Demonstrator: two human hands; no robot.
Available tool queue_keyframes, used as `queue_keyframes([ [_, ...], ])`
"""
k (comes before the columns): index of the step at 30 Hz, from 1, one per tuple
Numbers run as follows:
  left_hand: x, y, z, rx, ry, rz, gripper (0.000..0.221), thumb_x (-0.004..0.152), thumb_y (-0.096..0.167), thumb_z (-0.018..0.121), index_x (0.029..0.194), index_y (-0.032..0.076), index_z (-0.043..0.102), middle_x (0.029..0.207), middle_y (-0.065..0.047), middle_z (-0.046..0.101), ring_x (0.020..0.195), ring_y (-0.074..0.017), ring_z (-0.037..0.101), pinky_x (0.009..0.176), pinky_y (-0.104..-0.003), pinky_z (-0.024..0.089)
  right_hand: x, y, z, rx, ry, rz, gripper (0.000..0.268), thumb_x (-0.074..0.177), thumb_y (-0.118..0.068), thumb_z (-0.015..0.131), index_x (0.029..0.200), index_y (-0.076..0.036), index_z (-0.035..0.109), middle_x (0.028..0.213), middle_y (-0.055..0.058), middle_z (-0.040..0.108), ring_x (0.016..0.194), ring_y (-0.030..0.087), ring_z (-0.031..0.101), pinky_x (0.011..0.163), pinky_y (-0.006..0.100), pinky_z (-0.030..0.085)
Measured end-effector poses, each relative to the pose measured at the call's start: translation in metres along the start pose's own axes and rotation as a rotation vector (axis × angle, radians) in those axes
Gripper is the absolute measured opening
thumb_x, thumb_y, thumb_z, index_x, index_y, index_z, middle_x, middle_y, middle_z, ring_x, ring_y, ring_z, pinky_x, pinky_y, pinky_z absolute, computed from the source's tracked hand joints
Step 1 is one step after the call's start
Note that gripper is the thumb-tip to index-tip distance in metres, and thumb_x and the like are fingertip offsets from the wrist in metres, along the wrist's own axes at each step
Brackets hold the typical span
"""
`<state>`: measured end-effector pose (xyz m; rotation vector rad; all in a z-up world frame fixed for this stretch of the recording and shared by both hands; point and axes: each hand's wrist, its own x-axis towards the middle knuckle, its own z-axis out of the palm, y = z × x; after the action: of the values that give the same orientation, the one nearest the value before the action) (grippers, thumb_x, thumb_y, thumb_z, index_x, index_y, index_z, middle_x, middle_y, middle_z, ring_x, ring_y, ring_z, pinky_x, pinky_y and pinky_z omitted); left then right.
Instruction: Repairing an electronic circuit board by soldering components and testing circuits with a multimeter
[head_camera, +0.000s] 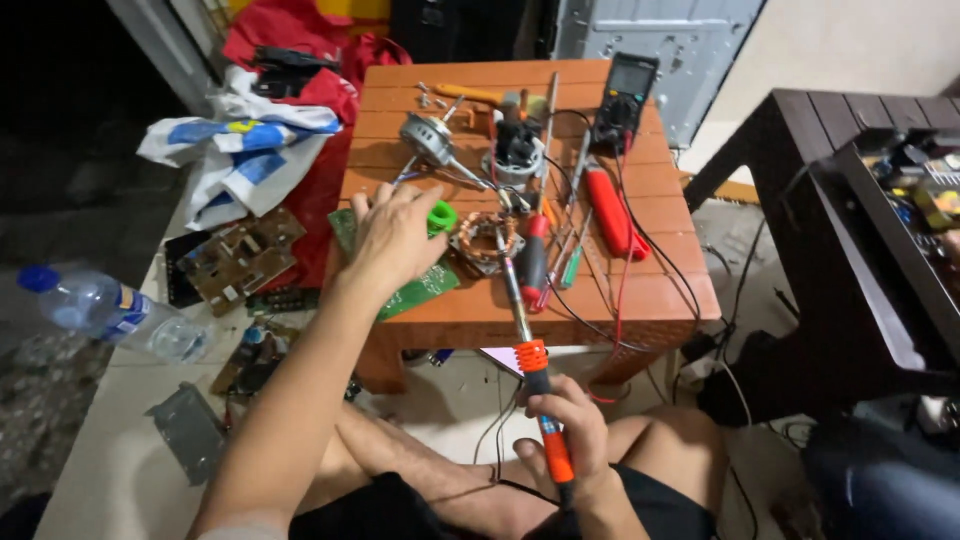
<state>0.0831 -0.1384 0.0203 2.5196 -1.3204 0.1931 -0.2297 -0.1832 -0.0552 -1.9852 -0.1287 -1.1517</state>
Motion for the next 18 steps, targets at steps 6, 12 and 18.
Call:
queue_keyframes([
  [6,-0.001,-0.007,-0.004,-0.141,0.239,0.009,0.032,0.084,0.033,0.081,0.113,0.022,0.073,0.104,0.000,0.075,0.094,-0.0193,0.063,0.089,-0.042,0.037,-0.009,0.000,0.004,0.001,0.050,-0.002,0.038,0.088,-0.018,0.069,0.120,-0.007,0.053,0.105,0.015,0.065,0.080,0.021,0.065,0.071,0.032,0.057],
  [12,-0.077,0.013,-0.052,-1.172,0.275,0.081,0.040,0.083,0.000,0.066,0.122,0.010,0.061,0.108,-0.010,0.071,0.090,-0.0188,0.067,0.072,-0.028,0.060,0.011,0.000,0.009,-0.050,0.132,0.015,0.038,0.101,-0.027,0.061,0.131,-0.005,0.054,0.120,0.020,0.067,0.091,0.023,0.073,0.076,0.031,0.064],
  [18,-0.137,0.027,-0.042,-1.601,0.179,0.252,0.037,0.085,-0.003,0.062,0.120,0.009,0.061,0.101,-0.006,0.065,0.079,-0.0126,0.057,0.064,-0.021,0.052,0.078,-0.026,0.027,-0.121,0.157,-0.013,0.034,0.092,-0.002,0.064,0.125,-0.003,0.055,0.126,0.021,0.066,0.098,0.023,0.072,0.077,0.029,0.064],
])
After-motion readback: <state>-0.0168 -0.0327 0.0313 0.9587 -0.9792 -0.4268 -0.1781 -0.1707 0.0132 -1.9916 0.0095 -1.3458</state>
